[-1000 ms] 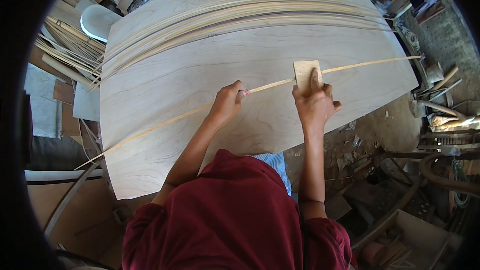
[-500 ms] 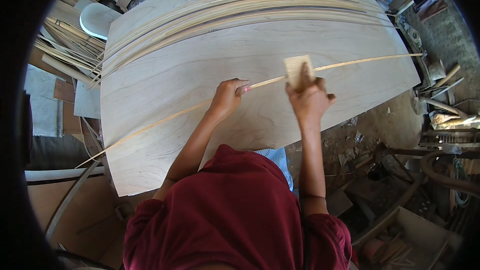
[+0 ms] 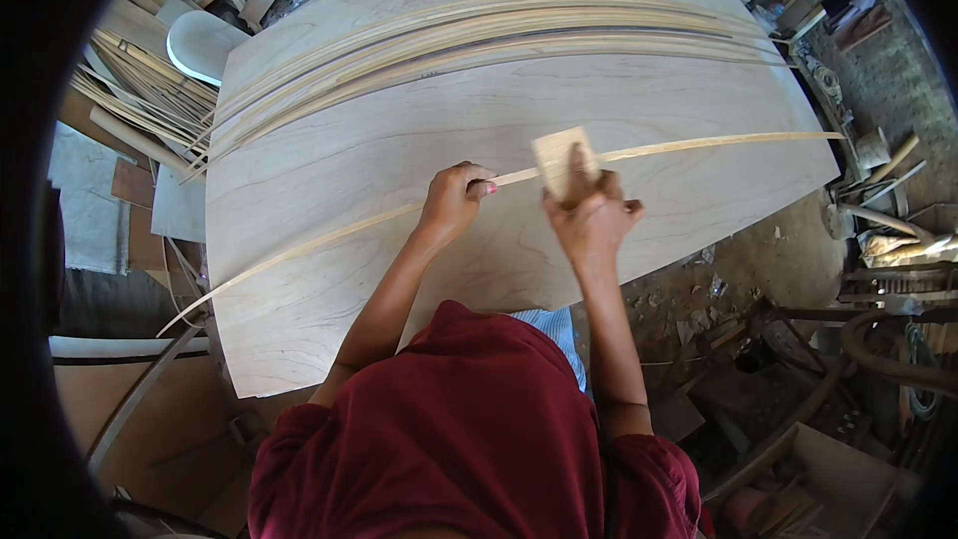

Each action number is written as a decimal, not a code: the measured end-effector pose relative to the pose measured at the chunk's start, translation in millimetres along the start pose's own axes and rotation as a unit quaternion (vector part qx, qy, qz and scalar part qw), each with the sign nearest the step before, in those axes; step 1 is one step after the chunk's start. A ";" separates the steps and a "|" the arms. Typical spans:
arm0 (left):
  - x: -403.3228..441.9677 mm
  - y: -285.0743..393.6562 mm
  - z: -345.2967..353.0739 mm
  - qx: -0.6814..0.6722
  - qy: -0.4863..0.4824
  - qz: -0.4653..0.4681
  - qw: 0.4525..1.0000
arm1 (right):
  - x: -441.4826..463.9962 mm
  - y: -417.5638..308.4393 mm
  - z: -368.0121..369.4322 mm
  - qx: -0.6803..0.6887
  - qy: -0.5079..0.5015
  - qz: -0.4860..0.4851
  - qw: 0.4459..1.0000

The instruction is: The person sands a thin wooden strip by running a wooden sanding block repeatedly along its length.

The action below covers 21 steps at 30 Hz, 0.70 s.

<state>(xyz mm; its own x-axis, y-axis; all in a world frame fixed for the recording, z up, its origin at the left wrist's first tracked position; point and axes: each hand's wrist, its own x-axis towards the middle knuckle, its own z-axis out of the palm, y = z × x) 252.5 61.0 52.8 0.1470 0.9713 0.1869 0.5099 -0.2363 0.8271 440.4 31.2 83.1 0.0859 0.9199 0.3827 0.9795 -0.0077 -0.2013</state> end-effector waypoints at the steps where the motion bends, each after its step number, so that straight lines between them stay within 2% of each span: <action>1: 1.4 0.5 -1.1 -0.008 0.003 0.003 1.000 | 6.8 7.8 -4.0 0.006 0.009 0.046 0.999; 5: 2.8 -0.4 3.4 0.004 0.007 0.014 1.000 | 12.9 17.9 -9.4 -0.017 0.050 0.086 0.995; 7: 5.1 -0.4 2.5 -0.001 0.031 0.020 0.999 | 5.4 3.3 -5.1 -0.001 0.035 0.070 0.997; 8: 5.7 -0.7 2.9 0.001 0.033 0.020 0.999 | -1.5 -4.6 -0.1 0.001 0.046 0.027 0.999; 11: 5.9 -1.4 2.4 0.012 0.019 0.015 1.000 | -20.9 -35.5 6.7 0.036 -0.008 -0.046 0.998; 15: 1.8 -2.0 1.4 0.002 0.030 0.031 0.999 | -10.1 -22.9 3.3 0.020 -0.008 -0.057 0.998; 18: 2.5 3.5 -4.0 0.004 0.036 0.032 0.999 | 12.2 -4.8 -14.8 0.019 0.027 0.040 0.999; 21: 4.9 10.1 -9.6 0.007 0.040 0.023 0.999 | 24.0 0.8 -18.9 0.015 0.043 0.084 0.995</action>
<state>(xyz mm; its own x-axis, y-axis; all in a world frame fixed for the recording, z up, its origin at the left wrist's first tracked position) 250.2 63.6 67.1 0.1020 0.9585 0.2663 0.5165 -0.2798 0.8093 446.6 45.8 109.2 0.2644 0.8696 0.4170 0.9441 -0.1451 -0.2960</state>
